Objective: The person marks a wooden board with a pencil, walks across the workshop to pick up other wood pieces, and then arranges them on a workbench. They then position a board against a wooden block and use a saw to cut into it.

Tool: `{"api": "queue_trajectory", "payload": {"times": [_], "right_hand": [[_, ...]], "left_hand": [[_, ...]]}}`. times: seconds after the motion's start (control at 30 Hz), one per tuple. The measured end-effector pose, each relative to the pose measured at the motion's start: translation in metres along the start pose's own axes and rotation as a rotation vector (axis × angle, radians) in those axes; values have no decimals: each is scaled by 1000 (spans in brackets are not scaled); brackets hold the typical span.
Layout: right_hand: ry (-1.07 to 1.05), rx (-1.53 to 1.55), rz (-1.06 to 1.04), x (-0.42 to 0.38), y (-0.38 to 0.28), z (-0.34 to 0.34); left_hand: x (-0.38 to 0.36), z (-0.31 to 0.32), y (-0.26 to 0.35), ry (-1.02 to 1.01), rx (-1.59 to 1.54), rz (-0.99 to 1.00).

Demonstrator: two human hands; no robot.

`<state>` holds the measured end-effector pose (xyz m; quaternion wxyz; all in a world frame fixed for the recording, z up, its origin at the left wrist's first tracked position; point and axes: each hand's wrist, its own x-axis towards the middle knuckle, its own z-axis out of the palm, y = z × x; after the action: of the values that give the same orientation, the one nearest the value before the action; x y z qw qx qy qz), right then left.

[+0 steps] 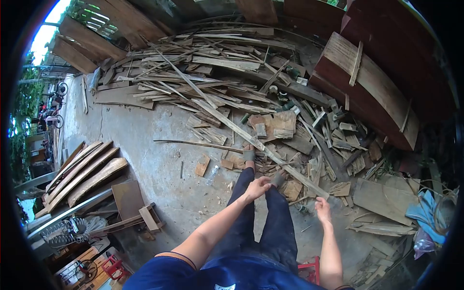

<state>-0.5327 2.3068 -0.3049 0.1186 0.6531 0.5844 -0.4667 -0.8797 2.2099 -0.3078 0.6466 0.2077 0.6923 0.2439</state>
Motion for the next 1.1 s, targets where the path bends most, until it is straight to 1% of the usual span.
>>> {"api": "queue_trajectory", "payload": {"times": [0.03,0.07,0.13,0.17,0.2,0.27,0.3,0.33,0.37,0.4,0.47,0.5,0.53,0.57,0.63,0.67,0.7,0.73,0.77,0.8,0.87,0.9,0.93,1.0,1.03,1.1], "right_hand": [[-10,-16,7,-2,-5,5],[-64,-29,27,-5,-10,12],[-180,-88,46,-4,-16,26],[-227,-164,-8,3,-17,33],[-277,-236,-60,10,-16,39],[-318,-298,-29,36,-17,51],[-341,-354,-12,52,-18,58],[-300,-372,-78,70,-16,63],[-229,-276,-134,87,-18,66],[-168,-106,-96,102,-25,68],[-113,-6,-17,139,-18,75],[-76,-81,-48,154,-19,74],[-95,-70,-40,175,-4,78],[-61,-84,-91,193,12,83],[-101,-147,-118,235,32,89],[-145,-155,-102,256,37,87],[-175,-233,-68,279,46,85],[-81,-262,-150,301,61,85],[-106,-340,-79,331,74,83],[32,-340,-97,358,98,90],[139,-388,8,414,103,83],[273,-383,11,444,107,78],[399,-380,11,472,111,75],[541,-347,156,520,111,62],[543,-347,152,541,116,59],[511,-254,447,570,116,58]], "left_hand": [[7,-10,-9,63,10,-16],[12,-18,-21,127,20,-40],[26,-37,-27,212,-137,-128],[44,-41,-47,278,-263,-139],[56,-46,-51,330,-287,-132],[72,-50,-47,388,-352,-132],[82,-48,-48,376,-342,-156],[94,-42,-51,339,-415,-184],[106,-34,-56,300,-487,-210],[116,-24,-64,226,-498,-221],[137,1,-81,103,-493,-254],[145,13,-86,33,-499,-262],[154,25,-92,6,-491,-284],[163,36,-99,-32,-501,-320],[185,55,-109,-99,-499,-373],[197,61,-117,-138,-513,-369],[208,66,-123,-154,-515,-349],[221,70,-127,-163,-528,-328],[232,74,-127,-163,-568,-322],[240,72,-126,-140,-606,-313],[253,66,-124,-101,-690,-319],[258,63,-120,-54,-726,-375],[267,61,-115,17,-857,-465],[280,52,-98,-27,-935,-420],[284,47,-91,-30,-941,-405],[288,38,-82,-11,-958,-378]]}}
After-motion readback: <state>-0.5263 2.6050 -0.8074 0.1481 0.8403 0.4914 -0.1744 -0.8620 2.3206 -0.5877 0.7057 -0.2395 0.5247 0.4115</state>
